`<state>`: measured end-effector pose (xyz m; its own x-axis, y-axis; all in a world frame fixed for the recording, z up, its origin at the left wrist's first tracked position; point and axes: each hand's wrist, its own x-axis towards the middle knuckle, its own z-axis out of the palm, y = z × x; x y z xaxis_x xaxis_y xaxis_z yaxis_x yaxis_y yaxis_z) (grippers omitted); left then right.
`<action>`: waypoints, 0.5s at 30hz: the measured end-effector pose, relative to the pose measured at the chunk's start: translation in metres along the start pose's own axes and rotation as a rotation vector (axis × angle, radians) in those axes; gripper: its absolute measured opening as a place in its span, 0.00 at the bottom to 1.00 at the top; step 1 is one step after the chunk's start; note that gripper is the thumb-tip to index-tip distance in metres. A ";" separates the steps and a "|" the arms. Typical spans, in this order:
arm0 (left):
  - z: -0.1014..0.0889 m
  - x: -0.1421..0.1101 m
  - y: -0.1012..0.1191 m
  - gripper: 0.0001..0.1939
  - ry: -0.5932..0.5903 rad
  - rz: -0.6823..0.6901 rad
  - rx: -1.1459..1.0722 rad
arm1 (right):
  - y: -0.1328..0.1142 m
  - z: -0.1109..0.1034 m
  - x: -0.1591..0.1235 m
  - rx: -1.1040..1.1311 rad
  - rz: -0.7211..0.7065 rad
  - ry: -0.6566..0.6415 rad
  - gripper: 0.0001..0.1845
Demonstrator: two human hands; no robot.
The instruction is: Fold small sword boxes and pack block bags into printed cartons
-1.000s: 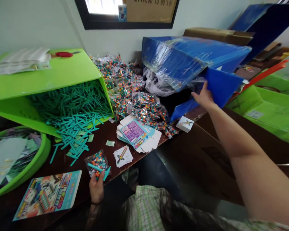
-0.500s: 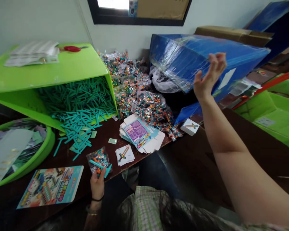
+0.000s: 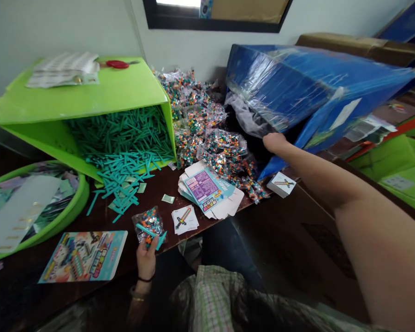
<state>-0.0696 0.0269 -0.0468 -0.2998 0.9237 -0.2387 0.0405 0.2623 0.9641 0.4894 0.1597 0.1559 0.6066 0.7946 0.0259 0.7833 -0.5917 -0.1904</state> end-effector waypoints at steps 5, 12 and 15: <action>-0.001 0.004 -0.005 0.25 -0.027 -0.015 -0.032 | 0.044 -0.020 -0.020 0.092 0.236 0.062 0.22; 0.000 0.003 -0.004 0.24 0.012 0.003 -0.050 | 0.043 -0.024 -0.017 0.492 0.388 0.048 0.18; 0.000 0.003 -0.004 0.25 -0.012 -0.001 -0.051 | 0.031 -0.023 -0.008 0.626 0.372 0.041 0.19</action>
<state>-0.0709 0.0284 -0.0508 -0.2880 0.9269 -0.2408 -0.0082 0.2490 0.9685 0.5119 0.1324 0.1726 0.8316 0.5433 -0.1151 0.3075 -0.6230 -0.7193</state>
